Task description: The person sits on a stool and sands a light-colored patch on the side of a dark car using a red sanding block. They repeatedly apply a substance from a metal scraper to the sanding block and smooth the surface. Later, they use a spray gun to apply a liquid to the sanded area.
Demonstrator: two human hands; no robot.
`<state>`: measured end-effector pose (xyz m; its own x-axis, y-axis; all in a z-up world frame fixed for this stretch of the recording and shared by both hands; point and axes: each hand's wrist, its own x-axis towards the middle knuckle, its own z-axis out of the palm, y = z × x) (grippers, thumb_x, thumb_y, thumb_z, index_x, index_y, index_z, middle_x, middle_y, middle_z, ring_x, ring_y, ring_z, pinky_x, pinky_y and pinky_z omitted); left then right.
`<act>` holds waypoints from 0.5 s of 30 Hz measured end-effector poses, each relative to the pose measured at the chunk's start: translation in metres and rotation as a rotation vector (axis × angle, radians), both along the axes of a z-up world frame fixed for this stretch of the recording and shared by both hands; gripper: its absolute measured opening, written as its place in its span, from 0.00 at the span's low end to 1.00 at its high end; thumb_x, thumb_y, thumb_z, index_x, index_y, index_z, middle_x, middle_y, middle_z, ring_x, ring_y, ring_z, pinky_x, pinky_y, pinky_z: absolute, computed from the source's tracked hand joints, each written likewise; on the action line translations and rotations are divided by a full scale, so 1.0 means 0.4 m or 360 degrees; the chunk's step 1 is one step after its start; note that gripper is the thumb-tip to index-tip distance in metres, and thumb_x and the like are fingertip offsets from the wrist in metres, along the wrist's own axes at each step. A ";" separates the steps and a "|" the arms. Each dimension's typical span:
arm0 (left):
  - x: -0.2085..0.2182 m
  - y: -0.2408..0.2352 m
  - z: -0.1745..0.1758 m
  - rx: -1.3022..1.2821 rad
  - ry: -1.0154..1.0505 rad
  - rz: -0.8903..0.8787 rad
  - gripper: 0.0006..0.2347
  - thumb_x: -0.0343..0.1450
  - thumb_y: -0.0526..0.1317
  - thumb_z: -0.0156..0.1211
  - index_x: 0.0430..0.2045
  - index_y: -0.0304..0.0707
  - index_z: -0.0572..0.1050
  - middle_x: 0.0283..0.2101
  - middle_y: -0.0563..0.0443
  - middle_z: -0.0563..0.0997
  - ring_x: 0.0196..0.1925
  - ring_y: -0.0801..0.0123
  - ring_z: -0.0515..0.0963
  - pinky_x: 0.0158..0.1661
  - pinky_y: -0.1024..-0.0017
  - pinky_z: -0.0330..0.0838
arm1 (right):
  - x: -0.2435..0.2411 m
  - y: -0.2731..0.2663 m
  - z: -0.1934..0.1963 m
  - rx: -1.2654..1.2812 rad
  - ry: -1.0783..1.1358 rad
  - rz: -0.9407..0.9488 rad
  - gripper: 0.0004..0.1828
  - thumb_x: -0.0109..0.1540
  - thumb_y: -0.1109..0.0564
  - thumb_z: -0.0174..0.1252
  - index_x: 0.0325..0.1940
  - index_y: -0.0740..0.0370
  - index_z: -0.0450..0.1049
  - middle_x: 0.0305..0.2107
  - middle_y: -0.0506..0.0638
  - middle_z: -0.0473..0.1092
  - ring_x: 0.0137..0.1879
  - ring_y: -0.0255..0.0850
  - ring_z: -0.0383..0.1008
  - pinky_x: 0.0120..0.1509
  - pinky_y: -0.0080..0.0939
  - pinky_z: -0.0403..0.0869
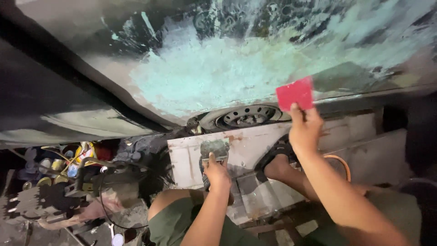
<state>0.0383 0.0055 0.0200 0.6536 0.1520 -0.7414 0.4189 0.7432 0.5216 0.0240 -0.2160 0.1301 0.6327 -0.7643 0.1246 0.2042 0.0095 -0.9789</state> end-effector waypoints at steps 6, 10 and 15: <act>-0.019 -0.031 0.065 -0.0112 0.0086 -0.0061 0.35 0.78 0.42 0.53 0.76 0.45 0.36 0.76 0.30 0.42 0.72 0.38 0.62 0.70 0.40 0.64 | 0.036 -0.040 -0.246 -0.1709 0.0164 -0.0261 0.28 0.63 0.67 0.61 0.68 0.52 0.75 0.65 0.55 0.69 0.67 0.61 0.67 0.72 0.61 0.65; 0.011 -0.026 -0.126 -0.0035 0.0070 -0.0113 0.36 0.78 0.43 0.53 0.76 0.46 0.34 0.77 0.30 0.39 0.73 0.37 0.60 0.71 0.40 0.61 | 0.142 0.010 -0.349 -0.1683 0.0058 -0.0408 0.38 0.56 0.73 0.66 0.69 0.52 0.73 0.70 0.61 0.59 0.72 0.64 0.60 0.73 0.64 0.63; 0.007 -0.014 -0.065 -0.0055 -0.0046 0.0068 0.38 0.77 0.41 0.52 0.75 0.38 0.30 0.76 0.26 0.32 0.75 0.31 0.52 0.71 0.40 0.60 | 0.189 0.050 -0.447 -0.1683 0.0354 -0.0420 0.34 0.61 0.65 0.65 0.70 0.41 0.73 0.73 0.49 0.54 0.76 0.55 0.54 0.76 0.64 0.55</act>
